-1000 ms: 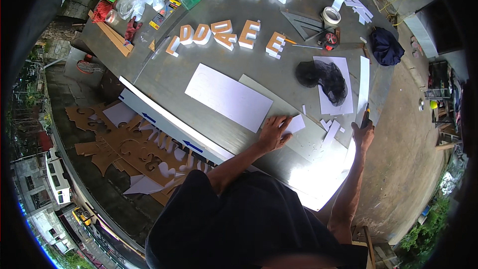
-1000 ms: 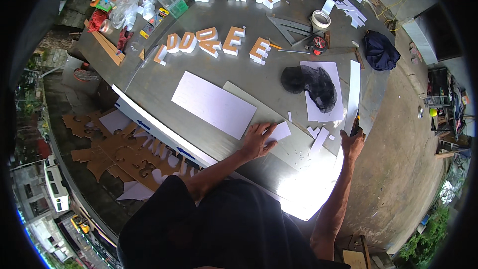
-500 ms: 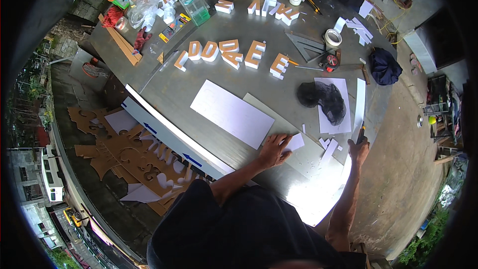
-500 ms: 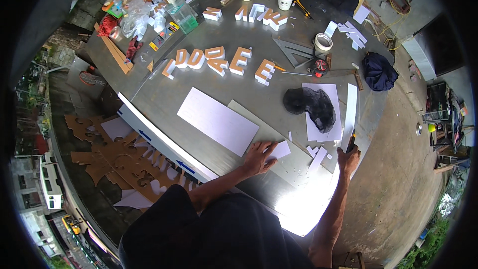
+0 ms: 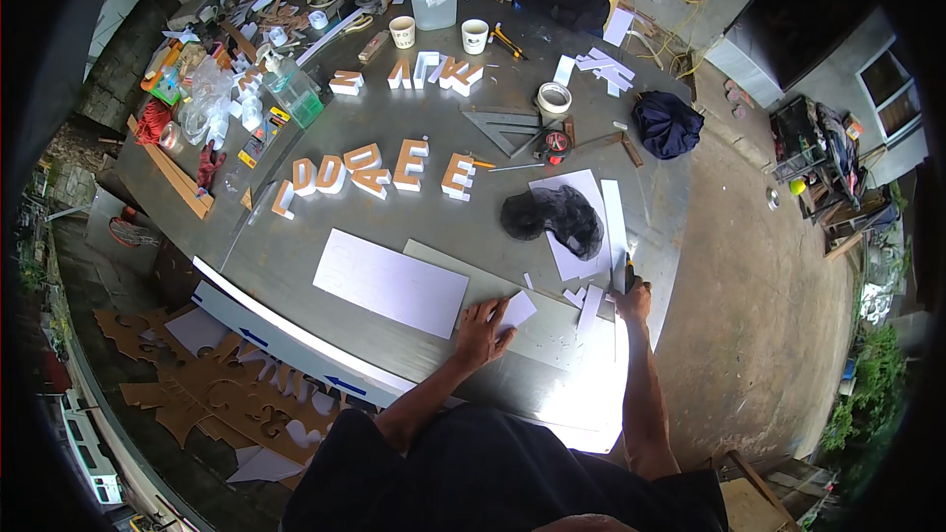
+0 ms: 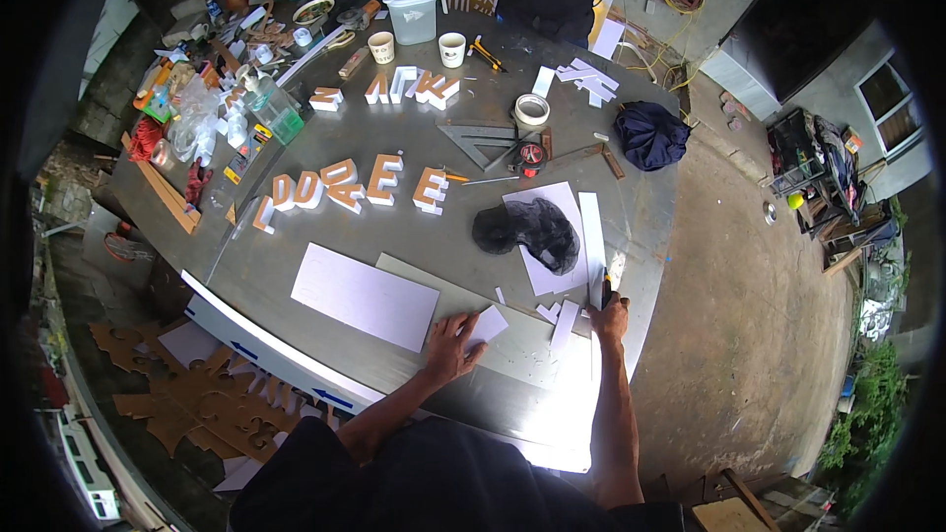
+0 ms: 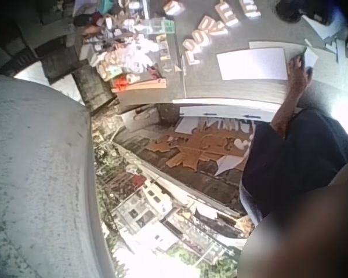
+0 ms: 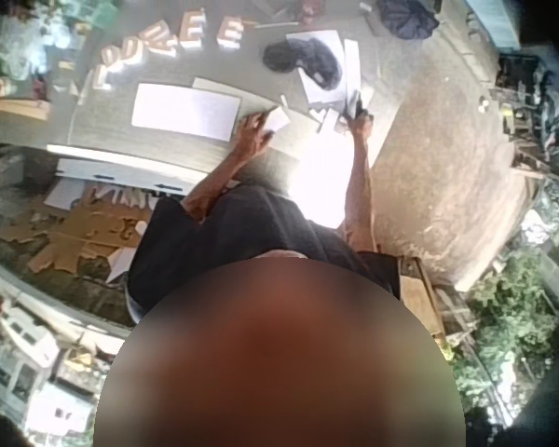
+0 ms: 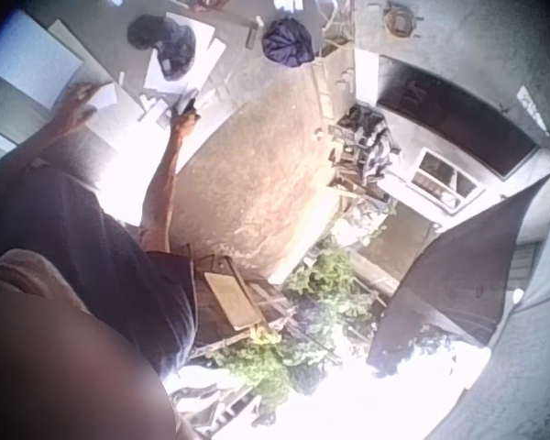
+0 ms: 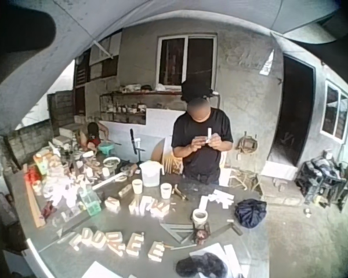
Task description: The person is cutting and assembling foam letters and components for a sign.
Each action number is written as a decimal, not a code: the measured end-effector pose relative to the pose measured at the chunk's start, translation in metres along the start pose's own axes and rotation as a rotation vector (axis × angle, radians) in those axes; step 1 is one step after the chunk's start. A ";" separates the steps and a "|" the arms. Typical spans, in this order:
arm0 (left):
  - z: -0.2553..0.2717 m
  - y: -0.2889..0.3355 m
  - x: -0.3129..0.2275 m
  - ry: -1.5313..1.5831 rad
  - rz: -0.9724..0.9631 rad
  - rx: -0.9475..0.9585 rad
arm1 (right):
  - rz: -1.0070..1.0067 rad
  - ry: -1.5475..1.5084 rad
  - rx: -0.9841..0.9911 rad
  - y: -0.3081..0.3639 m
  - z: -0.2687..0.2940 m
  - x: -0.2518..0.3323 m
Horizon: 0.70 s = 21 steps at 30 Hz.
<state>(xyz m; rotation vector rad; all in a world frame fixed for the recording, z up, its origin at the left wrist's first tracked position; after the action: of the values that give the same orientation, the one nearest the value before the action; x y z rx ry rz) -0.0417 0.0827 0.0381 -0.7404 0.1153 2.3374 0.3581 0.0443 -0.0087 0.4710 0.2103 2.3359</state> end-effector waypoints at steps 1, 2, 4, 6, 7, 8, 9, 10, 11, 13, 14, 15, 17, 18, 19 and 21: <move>0.000 -0.001 -0.001 0.002 -0.007 0.002 | -0.018 0.021 -0.010 0.000 -0.002 -0.005; 0.001 0.000 -0.001 -0.010 -0.003 0.000 | 0.025 0.013 -0.024 0.001 -0.002 -0.005; 0.000 -0.001 -0.001 -0.022 0.004 0.003 | 0.003 -0.038 0.014 -0.002 -0.007 -0.012; -0.002 0.000 0.000 -0.028 0.003 0.006 | -0.003 -0.091 0.038 -0.006 -0.006 -0.015; -0.003 0.002 -0.001 -0.024 -0.003 0.002 | -0.067 -0.144 0.083 -0.004 -0.012 -0.022; -0.007 0.001 0.002 -0.032 0.025 0.032 | -0.066 -0.130 0.079 -0.004 -0.011 -0.022; -0.007 0.002 0.004 0.012 0.019 0.034 | -0.100 -0.121 0.094 -0.005 -0.012 -0.023; -0.005 0.004 0.003 0.024 0.012 0.016 | -0.059 -0.107 0.092 -0.004 -0.011 -0.019; 0.000 0.006 0.002 0.036 -0.001 -0.027 | -0.064 -0.124 0.098 -0.004 -0.011 -0.018; -0.002 0.007 0.004 0.040 0.012 -0.001 | -0.053 -0.196 0.103 -0.003 -0.011 -0.018; -0.002 0.007 0.004 0.024 0.012 0.008 | 0.033 -0.090 0.038 -0.001 -0.005 -0.008; -0.006 0.006 0.005 0.012 0.015 0.048 | 0.041 0.005 -0.021 0.001 0.000 -0.005; -0.004 0.008 0.006 0.028 0.022 0.021 | -0.053 -0.174 0.131 -0.004 -0.014 -0.015; -0.009 0.007 0.008 0.030 0.033 0.063 | -0.035 -0.134 0.115 -0.004 -0.011 -0.013; -0.007 0.008 0.008 0.044 0.036 0.026 | -0.067 -0.116 0.114 -0.005 -0.011 -0.015; -0.003 0.008 0.005 0.010 -0.010 -0.021 | -0.057 -0.124 0.150 -0.006 -0.012 -0.015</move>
<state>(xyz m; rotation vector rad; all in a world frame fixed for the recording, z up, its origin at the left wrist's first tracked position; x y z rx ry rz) -0.0484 0.0786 0.0314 -0.7615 0.0909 2.3291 0.3670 0.0383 -0.0258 0.6732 0.3365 2.2364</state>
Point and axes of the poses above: each hand's wrist, its own y-axis away from the middle knuckle, its own z-axis out of the back of the hand, x = y × z, the point moved 10 cm from there along -y, towards the middle knuckle, and after that the axes turned 11 degrees about x, right-handed, at the moved point
